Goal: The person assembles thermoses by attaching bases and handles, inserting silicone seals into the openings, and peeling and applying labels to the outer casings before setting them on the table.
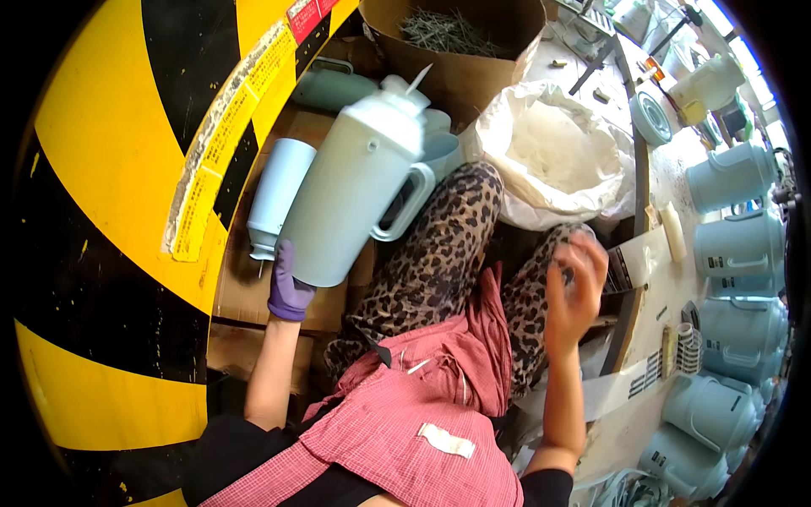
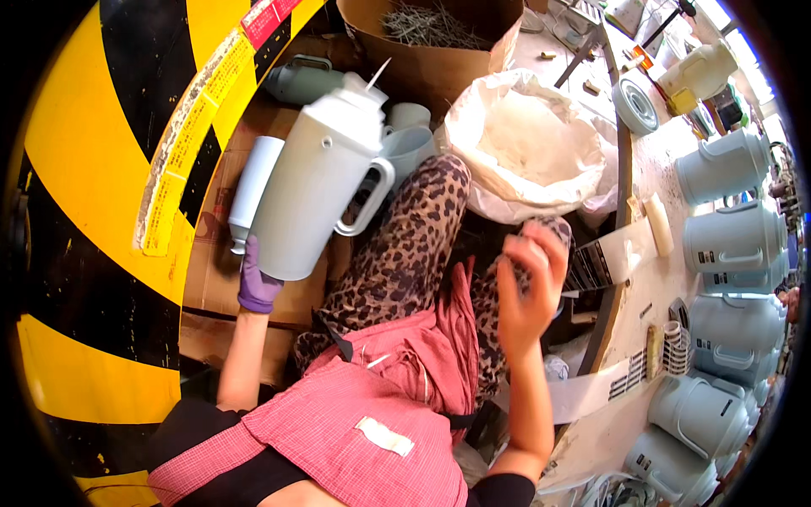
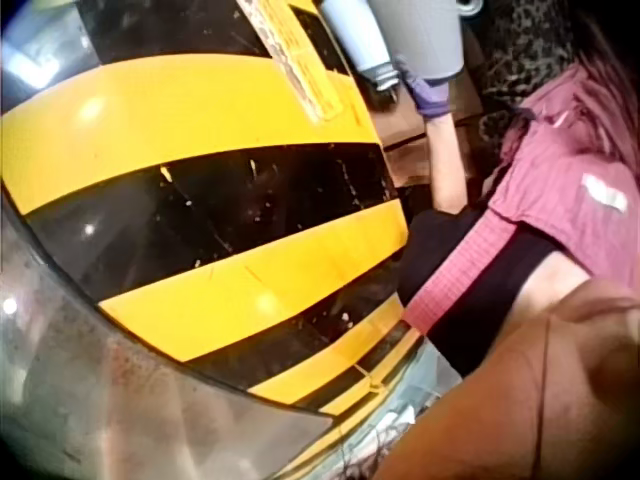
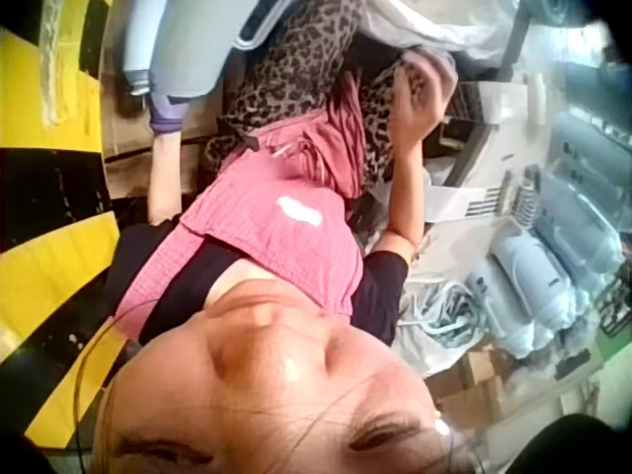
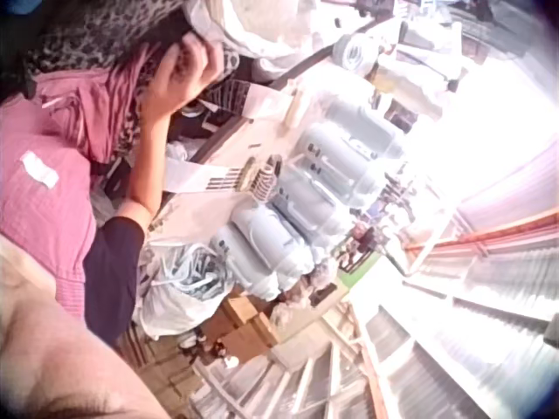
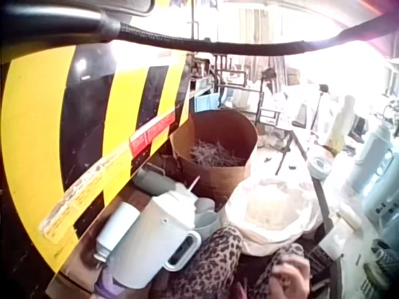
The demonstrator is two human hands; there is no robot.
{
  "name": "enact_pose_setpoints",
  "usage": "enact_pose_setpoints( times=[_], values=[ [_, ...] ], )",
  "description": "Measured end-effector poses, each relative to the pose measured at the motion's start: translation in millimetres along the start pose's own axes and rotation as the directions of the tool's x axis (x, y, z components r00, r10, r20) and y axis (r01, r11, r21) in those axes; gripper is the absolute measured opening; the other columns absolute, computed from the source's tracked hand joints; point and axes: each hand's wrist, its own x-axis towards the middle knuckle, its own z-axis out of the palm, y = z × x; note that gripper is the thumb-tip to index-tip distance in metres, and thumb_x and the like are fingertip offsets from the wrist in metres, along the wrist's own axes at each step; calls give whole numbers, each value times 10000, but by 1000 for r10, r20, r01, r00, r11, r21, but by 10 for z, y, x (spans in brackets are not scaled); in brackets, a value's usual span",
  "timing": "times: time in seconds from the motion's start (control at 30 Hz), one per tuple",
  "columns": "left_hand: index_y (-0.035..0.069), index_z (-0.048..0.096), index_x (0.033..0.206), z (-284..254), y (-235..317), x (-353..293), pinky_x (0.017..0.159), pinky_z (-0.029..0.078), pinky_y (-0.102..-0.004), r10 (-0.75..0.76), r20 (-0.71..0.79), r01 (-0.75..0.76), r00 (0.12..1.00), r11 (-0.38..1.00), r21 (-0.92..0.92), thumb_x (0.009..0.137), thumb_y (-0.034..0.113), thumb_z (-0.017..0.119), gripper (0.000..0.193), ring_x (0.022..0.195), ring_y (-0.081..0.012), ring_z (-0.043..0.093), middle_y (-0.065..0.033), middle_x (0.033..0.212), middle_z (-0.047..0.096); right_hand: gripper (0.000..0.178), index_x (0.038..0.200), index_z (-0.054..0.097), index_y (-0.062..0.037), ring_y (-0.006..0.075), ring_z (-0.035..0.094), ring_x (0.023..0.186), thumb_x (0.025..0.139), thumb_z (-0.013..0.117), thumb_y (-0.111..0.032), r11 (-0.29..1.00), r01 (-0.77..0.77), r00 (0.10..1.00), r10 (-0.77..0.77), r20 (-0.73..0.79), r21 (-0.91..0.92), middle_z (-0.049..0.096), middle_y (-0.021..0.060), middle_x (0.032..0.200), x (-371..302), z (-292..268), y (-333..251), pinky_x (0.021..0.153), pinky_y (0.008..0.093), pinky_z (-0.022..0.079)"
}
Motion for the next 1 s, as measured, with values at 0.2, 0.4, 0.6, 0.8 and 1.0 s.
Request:
enact_pose_setpoints(
  times=[0.2, 0.4, 0.6, 0.8, 1.0],
  values=[
    [27, 550, 1366, 449, -464, -10, 1032, 479, -419, -246, 566, -123, 787, 835, 536, 997, 453, 602, 565, 1215, -271, 604, -150, 1367, 614, 1012, 1583, 314, -1, 318, 349, 1487, 876, 638, -649, 818, 70, 995, -94, 12, 571, 347, 236, 1605, 1099, -96, -527, 1200, 435, 300],
    [62, 362, 1559, 1852, -252, 150, 1141, 394, -419, -202, 559, -382, 804, 543, 748, 916, 542, 691, 867, 1399, -304, 493, -239, 1466, 524, 381, 954, 707, -14, 356, 571, 1226, 833, 737, -374, 993, 114, 969, -107, 221, -18, 696, 118, 1024, 491, -407, -706, 1091, 480, 387],
    [49, 158, 1619, 3279, -349, 473, 1168, 377, -354, -398, 822, -224, 407, 830, 512, 675, 81, 938, 1225, 1334, -191, 479, -118, 1467, 491, 234, 916, 694, -21, 337, 648, 881, 860, 686, -248, 868, 493, 743, -457, 489, 60, 682, 121, 905, 885, -409, -778, 889, 475, 491],
    [55, 212, 1609, 3127, -352, 371, 1177, 352, -344, -376, 840, -191, 391, 860, 474, 749, 58, 896, 1098, 1364, -155, 457, -89, 1476, 493, 339, 632, 550, -59, 288, 580, 606, 821, 755, -253, 759, 611, 521, -600, 607, 225, 559, 97, 672, 994, -385, -680, 722, 410, 528],
    [21, 367, 1539, 3602, 158, 1009, 1088, 451, -350, 125, 955, -814, 269, 559, 157, 626, 269, 992, 1134, 1245, -184, 564, -128, 1399, 575, 472, 870, 698, 17, 358, 684, 895, 950, 652, -445, 607, 795, 555, -735, 390, 12, 695, 151, 908, 1827, -270, -786, 967, 498, 501]
  ],
)
